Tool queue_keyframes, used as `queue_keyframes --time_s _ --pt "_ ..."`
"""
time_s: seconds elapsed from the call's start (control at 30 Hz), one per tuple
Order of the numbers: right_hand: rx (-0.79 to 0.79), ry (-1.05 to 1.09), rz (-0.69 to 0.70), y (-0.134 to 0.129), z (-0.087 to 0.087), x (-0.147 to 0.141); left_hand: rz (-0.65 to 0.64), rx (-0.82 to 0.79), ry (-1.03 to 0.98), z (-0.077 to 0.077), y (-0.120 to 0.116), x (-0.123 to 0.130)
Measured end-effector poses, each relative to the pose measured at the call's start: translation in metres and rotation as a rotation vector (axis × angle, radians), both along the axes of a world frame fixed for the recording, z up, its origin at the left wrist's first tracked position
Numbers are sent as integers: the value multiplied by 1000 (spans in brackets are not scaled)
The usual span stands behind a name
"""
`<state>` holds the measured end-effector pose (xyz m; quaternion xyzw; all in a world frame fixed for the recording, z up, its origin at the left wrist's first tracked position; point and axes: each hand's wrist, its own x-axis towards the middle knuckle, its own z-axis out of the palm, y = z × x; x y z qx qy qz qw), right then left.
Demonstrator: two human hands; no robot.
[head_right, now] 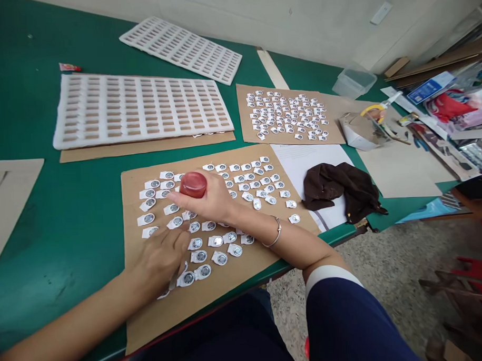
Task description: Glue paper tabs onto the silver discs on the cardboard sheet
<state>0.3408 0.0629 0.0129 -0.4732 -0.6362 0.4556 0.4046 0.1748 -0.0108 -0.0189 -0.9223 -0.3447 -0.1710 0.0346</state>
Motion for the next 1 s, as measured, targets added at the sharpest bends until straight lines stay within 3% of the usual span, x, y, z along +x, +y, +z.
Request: queue_keyframes --time_s 0.2,0.53,1.0 --pt "169 -131 -36 -3 -2 -3 5 260 54 2 -2 10" --pt "179 -123 -2 -4 -1 -3 -26 261 29 9 1 10" --pt "261 -93 26 -3 -8 -3 -25 216 6 1 -1 9"
